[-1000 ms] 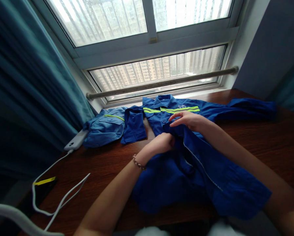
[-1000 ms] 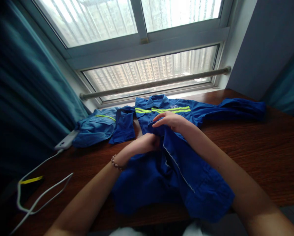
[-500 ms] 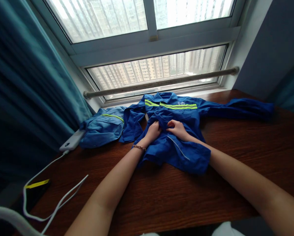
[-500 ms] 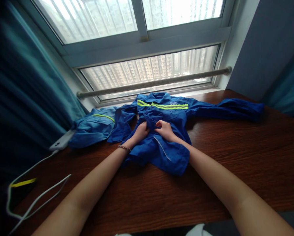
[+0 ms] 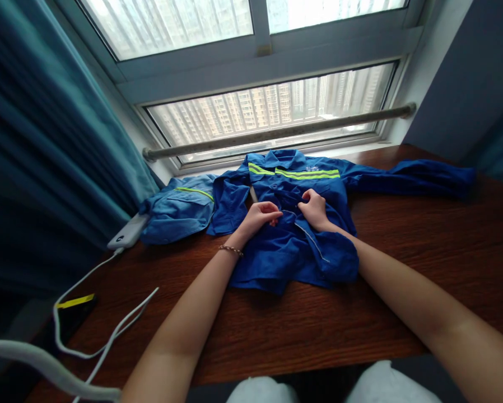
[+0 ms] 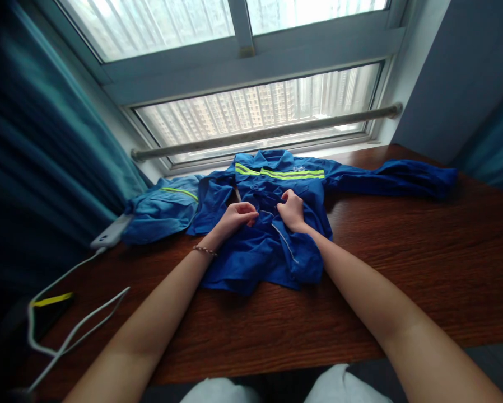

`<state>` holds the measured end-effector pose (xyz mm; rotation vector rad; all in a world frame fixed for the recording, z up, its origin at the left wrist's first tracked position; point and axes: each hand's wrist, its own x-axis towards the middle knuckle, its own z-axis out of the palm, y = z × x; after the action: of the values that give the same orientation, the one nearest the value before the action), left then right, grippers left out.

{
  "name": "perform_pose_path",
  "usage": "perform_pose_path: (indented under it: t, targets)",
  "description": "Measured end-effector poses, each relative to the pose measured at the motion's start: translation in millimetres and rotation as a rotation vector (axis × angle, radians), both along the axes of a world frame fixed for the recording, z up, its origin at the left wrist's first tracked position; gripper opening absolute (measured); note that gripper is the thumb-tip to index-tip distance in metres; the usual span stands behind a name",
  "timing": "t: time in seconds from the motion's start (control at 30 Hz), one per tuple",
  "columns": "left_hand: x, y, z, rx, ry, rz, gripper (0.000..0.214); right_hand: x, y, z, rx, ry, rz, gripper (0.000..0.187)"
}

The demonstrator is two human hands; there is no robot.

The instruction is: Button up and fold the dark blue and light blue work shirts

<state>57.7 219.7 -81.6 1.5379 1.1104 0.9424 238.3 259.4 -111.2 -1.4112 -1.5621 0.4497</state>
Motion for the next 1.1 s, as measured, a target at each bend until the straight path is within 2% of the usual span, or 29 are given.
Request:
perform_pose_path:
  t: [0.07, 0.17, 0.27, 0.37, 0.53, 0.7, 0.83, 0.93, 1.1]
  targets:
    - [0.0, -1.1, 1.7, -0.021, -0.042, -0.011, 0.029, -2.4, -4.1, 3.1, 0.038, -0.041, -0.017, 0.014]
    - [2.2, -0.1, -5.1, -0.015, -0.03, -0.048, 0.03, -9.6, -10.6, 6.6, 0.025, 0.029, 0.188, 0.014]
    - [4.0, 2.7, -14.5, -0.014, -0.004, -0.032, 0.028, -16.6, -16.6, 9.9, -0.116, 0.239, 0.435, 0.014]
    - [2.2, 3.2, -15.5, -0.071, -0.032, -0.014, 0.028, -18.3, -20.2, 13.2, -0.255, 0.418, 0.577, 0.021]
    - [-2.5, 0.7, -7.9, -0.208, -0.062, 0.008, 0.035, -14.2, -18.0, 10.5, -0.319, 0.544, 0.63, 0.025]
    - [4.2, 2.4, -9.9, -0.203, -0.103, 0.148, 0.034, -8.9, -9.5, 4.5, -0.409, 0.663, 0.645, 0.021]
    - [11.6, -0.6, -7.1, -0.155, -0.178, 0.259, 0.033, -1.4, -5.0, 6.7, -0.56, 0.782, 0.686, 0.025]
    - [14.4, -5.3, -0.7, -0.104, -0.23, 0.291, 0.035, 4.0, -2.8, 9.5, -0.651, 0.869, 0.747, 0.029]
    - [17.9, -12.6, 10.3, 0.004, -0.25, 0.353, 0.037, 7.5, -4.7, 14.2, -0.643, 0.971, 0.809, 0.031]
